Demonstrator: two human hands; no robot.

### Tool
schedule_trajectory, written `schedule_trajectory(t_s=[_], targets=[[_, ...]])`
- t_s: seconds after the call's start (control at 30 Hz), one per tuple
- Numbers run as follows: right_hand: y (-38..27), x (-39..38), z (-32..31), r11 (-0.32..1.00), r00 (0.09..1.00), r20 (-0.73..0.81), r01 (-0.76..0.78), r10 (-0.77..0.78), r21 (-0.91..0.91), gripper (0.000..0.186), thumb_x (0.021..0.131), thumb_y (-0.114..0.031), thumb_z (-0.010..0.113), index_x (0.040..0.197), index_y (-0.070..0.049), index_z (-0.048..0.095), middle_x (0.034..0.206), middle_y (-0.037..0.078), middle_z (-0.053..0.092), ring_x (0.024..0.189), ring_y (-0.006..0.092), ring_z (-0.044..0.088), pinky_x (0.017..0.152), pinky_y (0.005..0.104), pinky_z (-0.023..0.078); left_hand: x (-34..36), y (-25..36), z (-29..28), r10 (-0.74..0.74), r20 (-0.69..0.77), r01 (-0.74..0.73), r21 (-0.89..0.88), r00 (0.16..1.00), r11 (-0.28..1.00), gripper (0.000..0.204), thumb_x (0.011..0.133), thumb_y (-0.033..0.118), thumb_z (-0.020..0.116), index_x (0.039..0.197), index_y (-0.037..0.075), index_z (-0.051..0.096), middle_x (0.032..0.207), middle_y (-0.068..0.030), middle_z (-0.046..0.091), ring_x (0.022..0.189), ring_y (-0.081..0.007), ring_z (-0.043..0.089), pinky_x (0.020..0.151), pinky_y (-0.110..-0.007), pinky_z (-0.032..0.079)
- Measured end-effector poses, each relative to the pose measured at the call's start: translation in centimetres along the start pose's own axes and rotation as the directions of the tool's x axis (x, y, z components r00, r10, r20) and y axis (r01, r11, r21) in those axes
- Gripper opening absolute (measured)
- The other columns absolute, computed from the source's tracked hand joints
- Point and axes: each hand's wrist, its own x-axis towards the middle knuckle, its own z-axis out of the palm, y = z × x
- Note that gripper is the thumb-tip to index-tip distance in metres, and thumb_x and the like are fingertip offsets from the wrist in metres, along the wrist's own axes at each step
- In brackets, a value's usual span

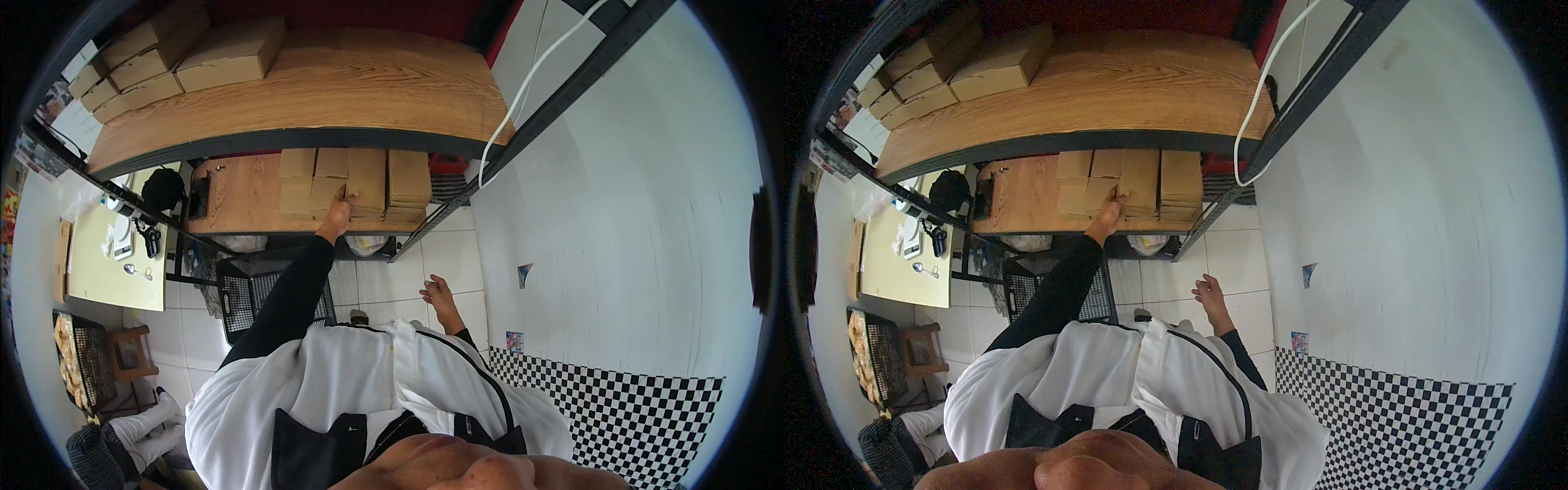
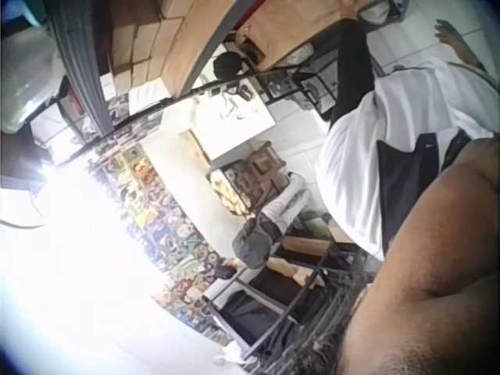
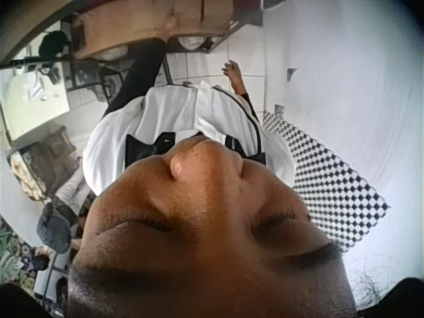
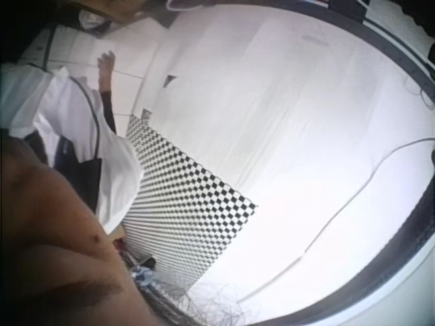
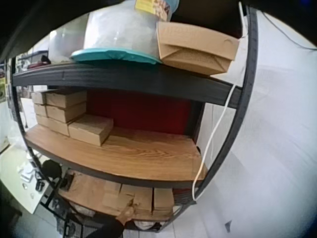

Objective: The person places snack bags into cardboard boxes, closes the boxes, and stacks them on wooden shelves and the floor.

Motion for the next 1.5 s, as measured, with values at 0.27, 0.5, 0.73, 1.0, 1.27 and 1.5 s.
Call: schedule_trajectory(t_s=[0.27,0.5,0.73,1.0,1.27,1.5], targets=[[-1.6,2.7,0.0,0.997,0.999,0.035,-0.017,0.020,-0.077,0.050,0.089,-0.026,0.056,0.129,-0.003,0.036,0.107,0.009,0.053,0.093,0.0190,0.058,0.078,0.0303,0.046,3.9,-4.6,-1.7,0.200,-0.111,-0.121,0.489,0.974,0.864,0.054,0.084,0.021,0.055,0.134,0.009,0.039,0.122,-0.0180,0.048,0.114,-0.0311,0.044,0.094,-0.038,0.037],[-1.8,3.8,0.4,0.994,0.996,0.074,-0.036,0.044,-0.104,0.051,0.088,-0.025,0.056,0.129,-0.002,0.036,0.107,0.009,0.053,0.093,0.0188,0.058,0.079,0.0300,0.047,4.0,-5.0,-1.8,0.188,-0.070,-0.150,0.368,0.980,0.918,0.051,0.086,0.031,0.053,0.131,0.010,0.043,0.122,-0.0243,0.047,0.115,-0.0372,0.041,0.099,-0.043,0.029],[-1.6,3.2,0.5,0.991,0.991,0.113,-0.064,0.078,-0.117,0.051,0.089,-0.025,0.055,0.129,-0.001,0.036,0.108,0.008,0.053,0.093,0.0184,0.058,0.080,0.0302,0.047,0.8,-6.8,-0.1,0.375,-0.340,-0.112,0.594,0.862,0.796,0.059,0.088,0.040,0.051,0.128,-0.002,0.041,0.125,-0.0286,0.042,0.117,-0.0430,0.035,0.099,-0.042,0.028],[-1.5,3.1,0.3,0.990,0.993,0.103,-0.034,0.049,-0.139,0.047,0.089,-0.025,0.055,0.127,-0.002,0.038,0.103,0.011,0.056,0.092,0.0215,0.059,0.078,0.0329,0.048,4.5,-11.6,-2.7,0.236,-0.261,-0.139,0.344,0.936,0.929,0.047,0.092,0.031,0.051,0.127,0.002,0.038,0.113,-0.0106,0.051,0.096,-0.0211,0.047,0.081,-0.034,0.040],[-0.1,3.5,-0.9,0.989,0.992,0.085,-0.088,0.098,-0.115,0.048,0.089,-0.025,0.056,0.127,-0.003,0.038,0.106,0.011,0.054,0.091,0.0205,0.059,0.077,0.0320,0.048,0.2,-8.2,-0.4,0.081,-0.257,-0.065,0.069,0.963,0.995,0.029,0.089,0.030,0.056,0.106,0.010,0.042,0.095,-0.0015,0.050,0.082,-0.0119,0.049,0.065,-0.029,0.045],[0.5,3.8,1.2,0.965,0.965,0.160,-0.175,0.208,-0.195,0.048,0.087,-0.022,0.056,0.126,-0.003,0.038,0.107,0.008,0.054,0.095,0.0204,0.058,0.081,0.0308,0.046,-9.1,-13.2,-5.7,-0.055,-0.389,0.085,0.060,0.920,0.995,0.027,0.086,0.029,0.061,0.094,0.006,0.050,0.078,-0.0033,0.051,0.070,-0.0128,0.049,0.061,-0.029,0.045]])
